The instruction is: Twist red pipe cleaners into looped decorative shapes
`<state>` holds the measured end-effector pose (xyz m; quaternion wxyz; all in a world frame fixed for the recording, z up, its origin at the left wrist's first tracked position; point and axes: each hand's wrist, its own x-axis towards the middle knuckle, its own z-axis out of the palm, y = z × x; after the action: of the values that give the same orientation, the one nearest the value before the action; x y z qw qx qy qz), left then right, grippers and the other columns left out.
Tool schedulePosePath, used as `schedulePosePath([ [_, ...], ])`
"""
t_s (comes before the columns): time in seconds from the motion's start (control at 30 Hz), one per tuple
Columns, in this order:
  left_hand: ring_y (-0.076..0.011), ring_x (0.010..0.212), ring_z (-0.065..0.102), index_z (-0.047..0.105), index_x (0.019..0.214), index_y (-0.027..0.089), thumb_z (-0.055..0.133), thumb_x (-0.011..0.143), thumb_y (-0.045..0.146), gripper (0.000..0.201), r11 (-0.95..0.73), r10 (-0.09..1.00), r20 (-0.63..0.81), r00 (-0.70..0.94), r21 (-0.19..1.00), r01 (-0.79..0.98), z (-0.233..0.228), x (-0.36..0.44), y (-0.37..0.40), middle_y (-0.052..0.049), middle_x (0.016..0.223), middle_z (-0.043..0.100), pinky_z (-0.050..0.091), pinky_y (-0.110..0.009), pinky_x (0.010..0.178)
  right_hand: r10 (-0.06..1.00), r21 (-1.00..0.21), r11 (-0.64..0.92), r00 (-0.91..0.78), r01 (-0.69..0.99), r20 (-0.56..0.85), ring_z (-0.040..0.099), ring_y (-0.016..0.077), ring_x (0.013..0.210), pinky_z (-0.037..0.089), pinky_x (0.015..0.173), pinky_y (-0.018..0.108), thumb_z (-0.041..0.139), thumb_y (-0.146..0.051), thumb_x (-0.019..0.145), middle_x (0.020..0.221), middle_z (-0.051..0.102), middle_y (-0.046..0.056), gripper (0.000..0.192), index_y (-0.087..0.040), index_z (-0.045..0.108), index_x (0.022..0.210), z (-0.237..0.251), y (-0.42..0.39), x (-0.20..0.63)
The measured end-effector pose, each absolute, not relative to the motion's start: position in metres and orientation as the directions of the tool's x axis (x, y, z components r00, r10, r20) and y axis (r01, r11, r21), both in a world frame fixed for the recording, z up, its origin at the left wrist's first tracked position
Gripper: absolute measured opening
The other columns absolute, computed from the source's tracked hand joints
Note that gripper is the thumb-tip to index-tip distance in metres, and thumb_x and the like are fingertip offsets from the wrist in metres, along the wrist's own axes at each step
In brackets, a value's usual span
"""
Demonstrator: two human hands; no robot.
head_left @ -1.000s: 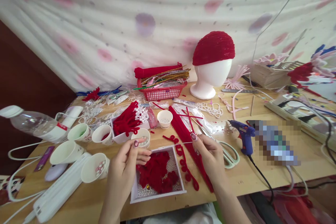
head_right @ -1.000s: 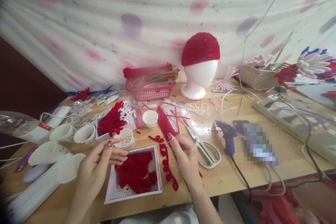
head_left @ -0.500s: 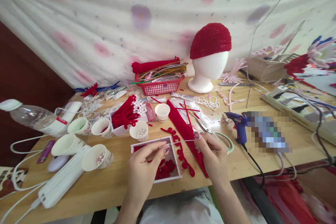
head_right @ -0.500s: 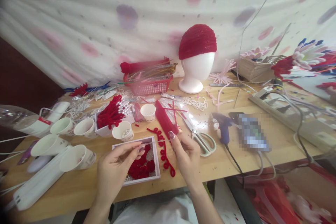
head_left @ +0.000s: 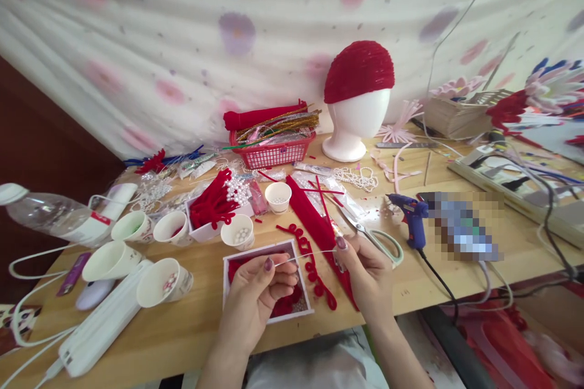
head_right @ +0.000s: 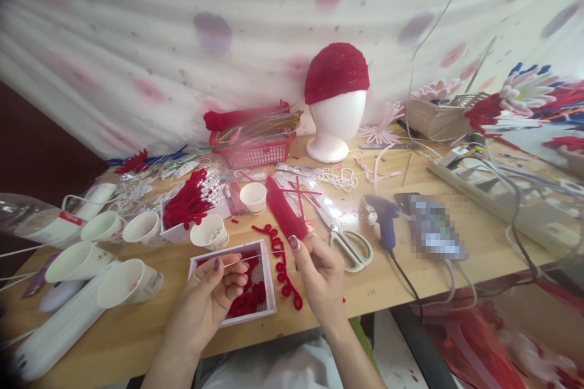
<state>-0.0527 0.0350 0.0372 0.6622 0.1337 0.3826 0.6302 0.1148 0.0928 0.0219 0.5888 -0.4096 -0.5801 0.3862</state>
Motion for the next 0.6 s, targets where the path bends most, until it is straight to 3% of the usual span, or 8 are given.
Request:
schedulePosePath([
  [0.17,-0.0078,0.053,0.068,0.082,0.076,0.018,0.096,0.057,0.036,0.029,0.274,0.941,-0.319,0.112,0.525,-0.806,0.038,-0.051,0.035,-0.002,0.064,0.077,0.056,-0.01,0.05,0.932,-0.933,0.359,-0.043,-0.028,0.36,0.043,0.0107,0.05,0.036,0.049,0.024,0.06,-0.038,0.094,0.053,0.048,-0.003,0.045,-0.019,0.047,0.056,0.02,0.09,0.119],
  [0.33,-0.0122,0.068,0.074,0.083,0.091,0.018,0.092,0.064,0.041,0.036,0.388,0.915,-0.29,0.281,0.444,-0.807,0.036,-0.048,0.035,-0.007,0.087,0.082,0.06,-0.015,0.06,0.936,-0.933,0.34,-0.05,-0.117,0.347,0.04,0.01,0.048,0.033,0.048,0.023,0.059,-0.04,0.095,0.052,0.047,-0.003,0.047,-0.019,0.047,0.055,0.018,0.083,0.12],
  [0.6,-0.0165,0.08,0.078,0.081,0.099,0.016,0.086,0.073,0.041,0.036,0.363,0.931,-0.22,0.29,0.497,-0.788,0.033,-0.043,0.036,-0.013,0.105,0.08,0.062,-0.018,0.072,0.966,-0.943,0.207,-0.096,-0.261,0.239,0.041,0.0107,0.051,0.032,0.053,0.026,0.056,-0.048,0.098,0.053,0.048,-0.002,0.051,-0.019,0.049,0.056,0.01,0.081,0.12],
])
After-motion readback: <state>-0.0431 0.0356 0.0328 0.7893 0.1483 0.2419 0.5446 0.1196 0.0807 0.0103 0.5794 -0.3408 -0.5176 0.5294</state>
